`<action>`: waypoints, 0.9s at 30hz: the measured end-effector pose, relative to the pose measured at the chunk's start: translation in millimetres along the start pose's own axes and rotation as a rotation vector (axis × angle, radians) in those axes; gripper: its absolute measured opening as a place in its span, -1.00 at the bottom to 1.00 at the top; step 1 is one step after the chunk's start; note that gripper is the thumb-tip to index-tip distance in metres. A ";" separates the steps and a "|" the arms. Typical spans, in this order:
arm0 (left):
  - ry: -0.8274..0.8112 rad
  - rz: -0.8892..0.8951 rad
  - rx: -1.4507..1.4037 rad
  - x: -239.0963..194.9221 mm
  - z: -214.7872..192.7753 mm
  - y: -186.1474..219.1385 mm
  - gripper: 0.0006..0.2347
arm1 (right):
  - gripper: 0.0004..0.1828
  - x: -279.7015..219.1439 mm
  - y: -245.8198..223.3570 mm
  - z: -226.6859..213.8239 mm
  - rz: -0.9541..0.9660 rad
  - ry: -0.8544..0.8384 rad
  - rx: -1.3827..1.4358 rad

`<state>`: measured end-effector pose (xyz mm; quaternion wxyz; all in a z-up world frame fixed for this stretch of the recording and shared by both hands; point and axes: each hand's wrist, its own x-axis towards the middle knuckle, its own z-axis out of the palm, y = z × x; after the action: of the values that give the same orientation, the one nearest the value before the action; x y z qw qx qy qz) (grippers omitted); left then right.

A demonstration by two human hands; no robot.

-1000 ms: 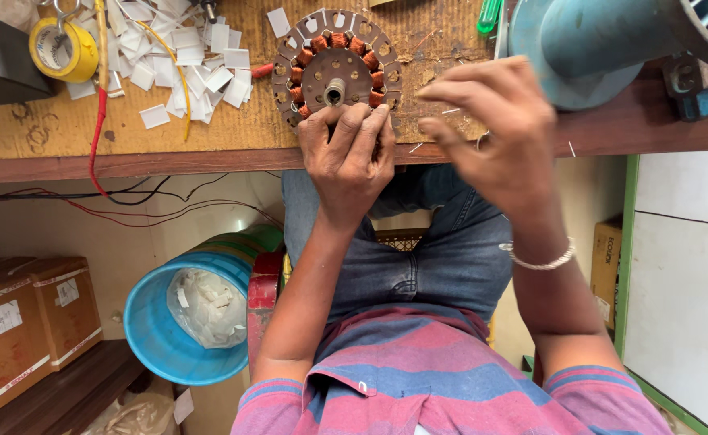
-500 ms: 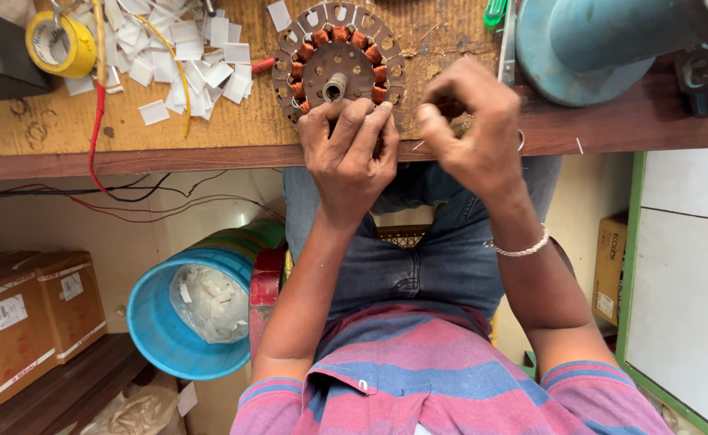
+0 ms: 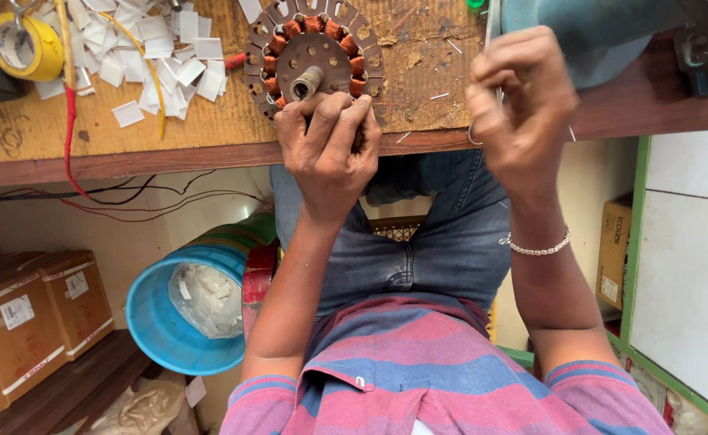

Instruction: The person works on a motor stator, using a screwdriver to adjust copper windings and inserting small white insulating pieces into slots. They then use scissors to trim a red wire and prepare it for connection.

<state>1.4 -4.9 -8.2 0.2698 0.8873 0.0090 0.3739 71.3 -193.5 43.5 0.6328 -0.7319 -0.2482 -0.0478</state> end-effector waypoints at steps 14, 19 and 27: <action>-0.035 -0.008 -0.036 4.1 -3.5 3.7 -0.81 | -0.88 -1.3 17.3 19.4 -0.078 -0.243 -0.332; -0.178 -0.107 -0.238 8.7 -19.2 4.9 -0.75 | -0.88 -0.7 18.8 18.7 -0.019 -0.258 -0.287; -0.163 -0.042 -0.136 12.9 -10.4 9.2 -0.86 | -0.87 4.0 22.6 16.6 -0.011 -0.300 -0.247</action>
<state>2.1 -5.0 10.7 0.3369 0.8941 -0.0197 0.2944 80.3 -178.2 21.4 0.4938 -0.8015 -0.3361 0.0284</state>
